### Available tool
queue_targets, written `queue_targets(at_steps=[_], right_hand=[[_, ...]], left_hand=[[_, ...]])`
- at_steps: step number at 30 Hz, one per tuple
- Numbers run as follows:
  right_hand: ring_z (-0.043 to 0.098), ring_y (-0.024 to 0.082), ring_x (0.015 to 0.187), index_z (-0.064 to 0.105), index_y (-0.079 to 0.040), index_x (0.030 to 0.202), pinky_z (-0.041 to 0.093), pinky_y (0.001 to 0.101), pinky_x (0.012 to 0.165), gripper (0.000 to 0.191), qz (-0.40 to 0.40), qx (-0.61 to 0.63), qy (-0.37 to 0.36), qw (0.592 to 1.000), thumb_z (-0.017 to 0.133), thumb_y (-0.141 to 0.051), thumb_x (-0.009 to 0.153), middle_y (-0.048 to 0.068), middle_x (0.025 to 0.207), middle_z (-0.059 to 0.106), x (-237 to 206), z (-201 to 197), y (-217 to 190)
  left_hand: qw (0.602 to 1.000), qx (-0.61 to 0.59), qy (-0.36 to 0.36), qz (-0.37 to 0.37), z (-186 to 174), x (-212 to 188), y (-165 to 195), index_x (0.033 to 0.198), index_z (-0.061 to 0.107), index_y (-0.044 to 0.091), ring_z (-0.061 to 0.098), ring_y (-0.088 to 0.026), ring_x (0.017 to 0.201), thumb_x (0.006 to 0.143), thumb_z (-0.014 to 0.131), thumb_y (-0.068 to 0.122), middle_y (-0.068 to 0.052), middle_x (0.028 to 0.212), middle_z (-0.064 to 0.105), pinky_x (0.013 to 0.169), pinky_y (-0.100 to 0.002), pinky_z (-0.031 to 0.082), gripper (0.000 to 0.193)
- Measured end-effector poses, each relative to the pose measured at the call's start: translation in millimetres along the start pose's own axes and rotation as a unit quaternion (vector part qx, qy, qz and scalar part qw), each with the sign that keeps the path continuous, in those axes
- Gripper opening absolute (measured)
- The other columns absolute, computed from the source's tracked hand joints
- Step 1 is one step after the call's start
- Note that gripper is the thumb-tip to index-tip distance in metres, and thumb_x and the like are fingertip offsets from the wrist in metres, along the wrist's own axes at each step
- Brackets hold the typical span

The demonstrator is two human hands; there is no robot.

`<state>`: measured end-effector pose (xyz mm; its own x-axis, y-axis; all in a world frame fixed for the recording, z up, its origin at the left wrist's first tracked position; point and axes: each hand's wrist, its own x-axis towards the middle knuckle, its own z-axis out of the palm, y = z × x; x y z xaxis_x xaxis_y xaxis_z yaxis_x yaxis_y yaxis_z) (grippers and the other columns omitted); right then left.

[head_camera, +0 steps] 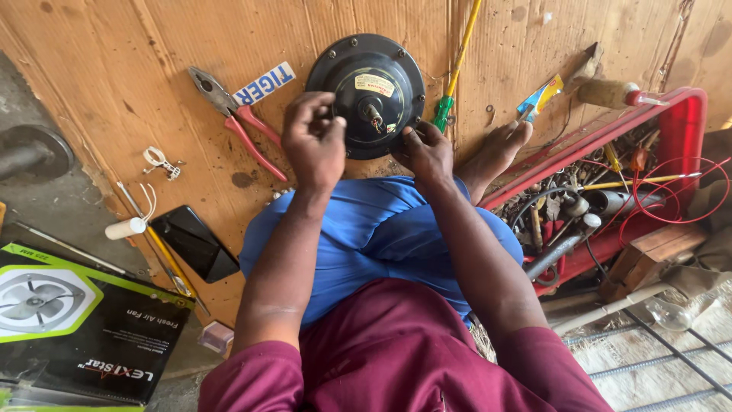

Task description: The person sits on the floor repairing an electric fan motor housing. They use a screwdriver to work on screws at the center of the black round motor assembly, tap it with a hammer, then use pliers on the central shaft while handling small screws and parts from the work surface.

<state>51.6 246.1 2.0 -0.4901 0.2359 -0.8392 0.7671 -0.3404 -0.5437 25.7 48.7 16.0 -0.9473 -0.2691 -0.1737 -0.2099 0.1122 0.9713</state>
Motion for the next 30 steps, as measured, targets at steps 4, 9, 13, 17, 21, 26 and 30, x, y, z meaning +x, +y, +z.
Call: queue_targets(at_steps=[4,9,13,17,21,26,30], right_hand=[[0.070,0.016,0.080,0.060,-0.002,0.136,0.059,0.0315,0.069,0.045,-0.123,-0.024,0.026,0.992,0.071,-0.017,0.095,0.009,0.107,0.073,24,0,-12],[0.068,0.014,0.090,0.064,0.001,0.134,0.057,0.0287,0.074,0.039,-0.226,-0.074,0.084,0.968,0.071,-0.014,0.099,0.010,0.117,0.074,39,-13,-54],[0.070,0.016,0.113,0.062,0.002,0.136,0.059,0.0288,0.097,0.041,-0.235,-0.102,-0.070,0.964,0.070,-0.002,0.096,0.011,0.129,0.071,4,-19,-54],[0.067,0.016,0.118,0.060,0.002,0.137,0.058,0.0301,0.101,0.050,-0.241,-0.082,-0.156,0.955,0.074,0.009,0.089,0.012,0.131,0.069,-21,9,-22],[0.069,0.014,0.111,0.064,0.004,0.130,0.058,0.0293,0.097,0.042,-0.305,-0.039,-0.091,0.947,0.081,0.004,0.091,0.010,0.120,0.072,-32,44,-3],[0.072,0.011,0.089,0.070,0.001,0.108,0.061,0.0273,0.079,0.019,-0.369,-0.088,0.083,0.921,0.080,-0.008,0.095,0.007,0.098,0.076,-61,72,0],[0.069,0.009,0.080,0.072,-0.002,0.103,0.059,0.0259,0.073,0.014,-0.382,-0.093,0.172,0.903,0.076,-0.014,0.098,0.008,0.091,0.074,-79,90,-3]], left_hand=[[0.992,-0.044,0.066,-0.099,-12,-1,-33,0.120,0.070,0.005,0.061,-0.008,0.094,0.089,0.076,-0.009,-0.002,0.113,0.062,0.084,-0.023,0.056,0.035],[0.976,-0.160,0.036,-0.146,-7,0,-49,0.122,0.071,0.004,0.060,-0.010,0.095,0.089,0.078,-0.005,-0.005,0.107,0.063,0.086,-0.025,0.055,0.034],[0.994,0.057,0.007,-0.088,4,-2,-44,0.120,0.069,0.005,0.057,-0.010,0.088,0.075,0.088,0.000,-0.001,0.104,0.057,0.078,-0.027,0.055,0.049],[0.988,0.071,0.008,-0.134,4,-3,-42,0.118,0.069,0.006,0.058,-0.011,0.086,0.068,0.092,0.003,-0.001,0.098,0.057,0.076,-0.027,0.054,0.056],[0.983,0.069,0.044,-0.167,-3,0,-49,0.120,0.068,0.003,0.062,-0.014,0.095,0.074,0.091,0.006,-0.003,0.106,0.065,0.087,-0.030,0.056,0.052],[0.969,-0.027,0.012,-0.247,-19,9,-54,0.129,0.059,-0.001,0.066,-0.017,0.107,0.087,0.083,0.013,-0.007,0.118,0.067,0.096,-0.031,0.054,0.050],[0.938,-0.140,0.016,-0.318,-27,10,-45,0.128,0.060,-0.001,0.068,-0.025,0.104,0.091,0.074,0.011,-0.011,0.118,0.069,0.090,-0.045,0.058,0.041]])
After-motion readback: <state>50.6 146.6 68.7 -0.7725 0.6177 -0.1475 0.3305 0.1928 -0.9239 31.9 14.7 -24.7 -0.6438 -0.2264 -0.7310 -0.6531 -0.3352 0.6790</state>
